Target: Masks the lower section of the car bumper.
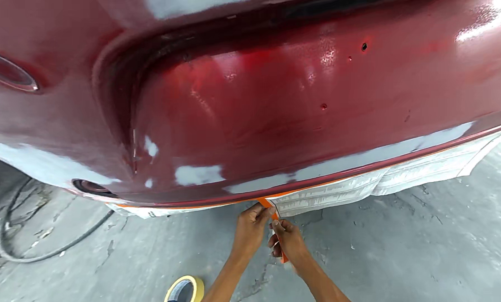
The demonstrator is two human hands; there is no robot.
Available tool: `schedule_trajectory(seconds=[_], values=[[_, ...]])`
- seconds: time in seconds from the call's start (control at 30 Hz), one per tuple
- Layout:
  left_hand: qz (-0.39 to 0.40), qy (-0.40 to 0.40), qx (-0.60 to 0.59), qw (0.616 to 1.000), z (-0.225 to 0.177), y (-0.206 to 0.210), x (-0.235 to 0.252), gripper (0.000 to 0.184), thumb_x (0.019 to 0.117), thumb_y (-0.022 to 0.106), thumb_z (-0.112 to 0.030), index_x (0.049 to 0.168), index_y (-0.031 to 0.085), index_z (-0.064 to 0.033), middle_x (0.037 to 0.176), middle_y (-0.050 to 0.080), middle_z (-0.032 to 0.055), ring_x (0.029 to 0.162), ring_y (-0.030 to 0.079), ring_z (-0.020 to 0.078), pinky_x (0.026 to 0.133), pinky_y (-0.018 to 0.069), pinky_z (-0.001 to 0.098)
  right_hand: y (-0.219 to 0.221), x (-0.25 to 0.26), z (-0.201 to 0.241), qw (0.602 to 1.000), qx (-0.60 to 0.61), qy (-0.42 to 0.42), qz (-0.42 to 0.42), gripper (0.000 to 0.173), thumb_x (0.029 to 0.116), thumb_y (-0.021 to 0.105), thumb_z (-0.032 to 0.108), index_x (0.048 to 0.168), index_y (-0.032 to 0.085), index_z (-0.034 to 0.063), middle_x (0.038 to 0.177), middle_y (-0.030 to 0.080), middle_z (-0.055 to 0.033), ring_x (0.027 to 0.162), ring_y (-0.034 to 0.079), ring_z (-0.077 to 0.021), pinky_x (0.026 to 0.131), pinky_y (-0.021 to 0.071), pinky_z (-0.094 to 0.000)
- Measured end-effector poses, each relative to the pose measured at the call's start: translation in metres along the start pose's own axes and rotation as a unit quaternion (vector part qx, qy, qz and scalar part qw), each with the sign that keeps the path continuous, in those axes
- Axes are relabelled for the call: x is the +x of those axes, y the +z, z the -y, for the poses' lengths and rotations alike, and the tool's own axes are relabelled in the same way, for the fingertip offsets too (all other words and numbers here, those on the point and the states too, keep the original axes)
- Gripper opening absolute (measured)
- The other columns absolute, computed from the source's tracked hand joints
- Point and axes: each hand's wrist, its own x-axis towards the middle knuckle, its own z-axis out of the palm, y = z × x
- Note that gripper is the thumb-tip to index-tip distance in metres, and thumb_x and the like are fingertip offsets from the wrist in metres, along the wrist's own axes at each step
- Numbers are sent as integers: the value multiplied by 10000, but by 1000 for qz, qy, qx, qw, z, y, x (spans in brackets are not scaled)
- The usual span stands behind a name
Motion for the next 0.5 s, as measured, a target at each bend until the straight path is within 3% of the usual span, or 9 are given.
schedule_trajectory(seconds=[0.07,0.13,0.27,0.37,0.43,0.5], values=[[12,-36,-41,998,-3,0,-1,235,945,699,-69,1156,651,23,977,768,64,921,739,123,866,606,278,-3,2,-1,999,-52,-13,2,305,1107,466,278,1212,591,21,741,661,-66,517,596,-122,496,509,-258],[29,-59,-39,997,0,0,0,276,940,699,-60,1195,637,24,1024,763,65,964,735,121,900,601,284,-6,5,-3,994,-104,-38,-2,289,1098,488,261,1190,612,17,745,669,-46,535,599,-100,514,504,-246],[44,-62,58,995,11,1,0,129,976,682,-174,989,745,-63,903,755,3,868,710,61,840,579,263,-9,8,6,970,-238,-35,-21,292,1080,506,304,1124,660,59,764,716,-10,606,658,-116,624,550,-323],[11,-44,108,993,12,5,0,175,984,675,-222,900,743,-84,801,716,-23,754,663,36,744,542,256,-3,4,30,911,-409,27,-52,310,1046,522,363,1125,690,114,911,762,-31,799,730,-189,773,566,-450],[-23,-13,102,994,13,7,-2,141,968,691,-179,932,759,-61,845,745,0,798,698,34,784,576,243,-6,0,29,860,-501,85,-49,346,1019,544,345,1232,683,110,1166,725,-116,1066,703,-300,925,530,-572],[-29,-3,101,994,9,6,1,106,949,709,-134,964,757,-40,888,755,19,841,708,34,817,578,231,-21,-6,5,856,-501,112,-51,361,1023,520,336,1260,685,119,1187,728,-126,1092,701,-316,939,523,-589]])
